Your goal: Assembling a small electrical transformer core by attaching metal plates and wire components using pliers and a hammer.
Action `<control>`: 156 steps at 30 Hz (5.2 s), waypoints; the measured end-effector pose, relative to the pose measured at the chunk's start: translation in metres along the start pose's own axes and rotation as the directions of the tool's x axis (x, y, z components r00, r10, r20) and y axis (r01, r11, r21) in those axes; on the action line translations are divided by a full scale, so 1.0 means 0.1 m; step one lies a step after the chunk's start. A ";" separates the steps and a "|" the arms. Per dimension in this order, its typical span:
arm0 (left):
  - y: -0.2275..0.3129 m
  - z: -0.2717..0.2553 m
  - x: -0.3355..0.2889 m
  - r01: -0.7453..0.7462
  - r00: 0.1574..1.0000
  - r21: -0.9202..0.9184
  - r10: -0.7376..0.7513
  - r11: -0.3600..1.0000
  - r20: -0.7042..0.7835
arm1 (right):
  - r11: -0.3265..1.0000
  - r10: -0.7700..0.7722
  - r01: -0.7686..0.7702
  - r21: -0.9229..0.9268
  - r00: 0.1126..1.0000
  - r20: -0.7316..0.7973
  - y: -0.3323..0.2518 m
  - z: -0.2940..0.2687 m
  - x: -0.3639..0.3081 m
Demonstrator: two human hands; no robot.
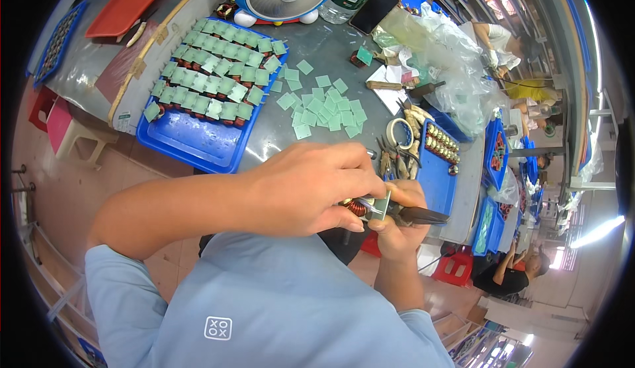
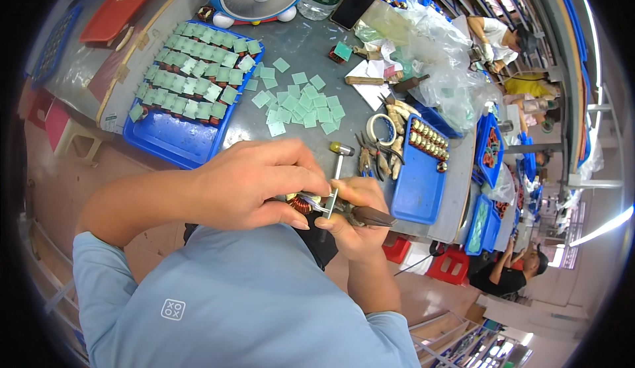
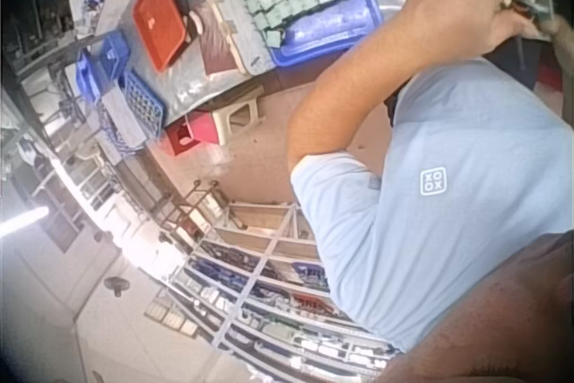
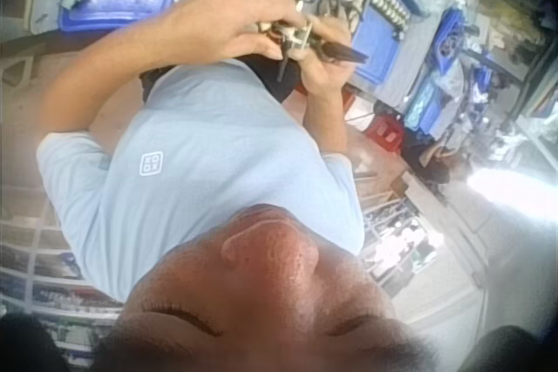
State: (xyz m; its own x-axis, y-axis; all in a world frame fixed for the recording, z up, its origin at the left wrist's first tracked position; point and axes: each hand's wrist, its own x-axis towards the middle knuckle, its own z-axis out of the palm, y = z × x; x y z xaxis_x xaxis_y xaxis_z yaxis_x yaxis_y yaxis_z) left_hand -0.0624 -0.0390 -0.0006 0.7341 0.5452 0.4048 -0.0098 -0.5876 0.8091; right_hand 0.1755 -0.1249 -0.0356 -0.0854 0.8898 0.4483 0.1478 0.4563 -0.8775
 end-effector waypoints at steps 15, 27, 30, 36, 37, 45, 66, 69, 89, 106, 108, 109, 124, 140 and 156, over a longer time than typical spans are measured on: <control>-0.12 0.09 -0.06 -0.224 0.951 0.259 0.268 0.940 -0.151 | 0.964 -0.045 0.066 -0.258 0.995 0.084 -0.10 -0.05 0.12; -0.14 0.02 -0.08 -0.120 0.986 0.157 0.136 0.980 -0.097 | 0.977 0.099 -0.081 -0.197 0.992 0.084 -0.14 0.04 0.23; -0.16 0.06 -0.14 0.189 0.974 -0.283 -0.216 0.940 -0.066 | 0.961 0.214 -0.191 -0.199 0.971 0.105 -0.08 0.06 0.29; -0.19 0.14 -0.15 0.499 0.803 -0.680 -0.582 0.537 0.130 | 0.987 0.115 -0.092 -0.135 0.978 0.172 0.02 0.04 0.23; -0.19 0.14 -0.14 0.501 0.801 -0.680 -0.584 0.536 0.131 | 0.987 0.116 -0.094 -0.133 0.978 0.172 0.04 0.06 0.24; -0.11 0.22 -0.17 0.214 0.960 -0.318 -0.259 0.924 -0.107 | 0.991 0.111 -0.099 -0.092 0.984 0.141 0.16 0.04 0.14; 0.03 0.15 0.00 -0.099 0.987 0.290 0.131 0.952 -0.090 | 1.000 0.017 -0.016 0.004 1.000 -0.013 0.16 0.01 -0.01; 0.01 0.12 0.01 -0.123 0.989 0.281 0.142 0.952 -0.050 | 0.998 -0.013 0.013 -0.055 1.000 -0.006 0.15 0.00 -0.05; 0.03 0.02 -0.02 -0.132 0.990 0.164 0.123 0.978 0.064 | 0.976 -0.135 0.152 -0.155 0.984 0.116 0.05 0.03 0.00; 0.00 0.10 -0.10 -0.238 0.964 0.519 0.265 0.821 0.023 | 0.958 0.230 -0.234 0.162 0.972 0.044 0.09 0.10 -0.08; 0.01 0.09 -0.10 -0.248 0.962 0.540 0.268 0.804 0.043 | 0.950 0.241 -0.246 0.190 0.969 0.049 0.08 0.11 -0.09; 0.01 0.08 -0.10 -0.261 0.960 0.557 0.274 0.788 0.063 | 0.942 0.254 -0.259 0.214 0.966 0.053 0.07 0.11 -0.09; 0.05 0.10 -0.11 -0.210 0.975 0.416 0.224 0.885 0.017 | 0.931 0.307 -0.323 0.173 0.945 0.109 0.01 0.07 -0.04; 0.01 0.04 -0.04 -0.188 0.979 0.241 0.202 0.952 -0.032 | 0.997 0.048 -0.044 -0.055 0.997 0.064 -0.02 0.04 -0.03; -0.02 -0.03 -0.10 -0.260 0.960 0.269 0.278 0.927 -0.029 | 0.944 -0.096 0.152 -0.293 0.975 0.199 -0.19 0.10 0.18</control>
State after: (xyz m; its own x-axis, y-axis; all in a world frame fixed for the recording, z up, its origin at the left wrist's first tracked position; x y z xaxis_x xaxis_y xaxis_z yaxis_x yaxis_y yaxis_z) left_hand -0.0718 -0.0418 -0.0050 0.6827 0.3775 0.6257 -0.0175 -0.8475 0.5305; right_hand 0.1610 -0.1180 -0.0128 -0.2931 0.8226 0.4873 0.4149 0.5686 -0.7103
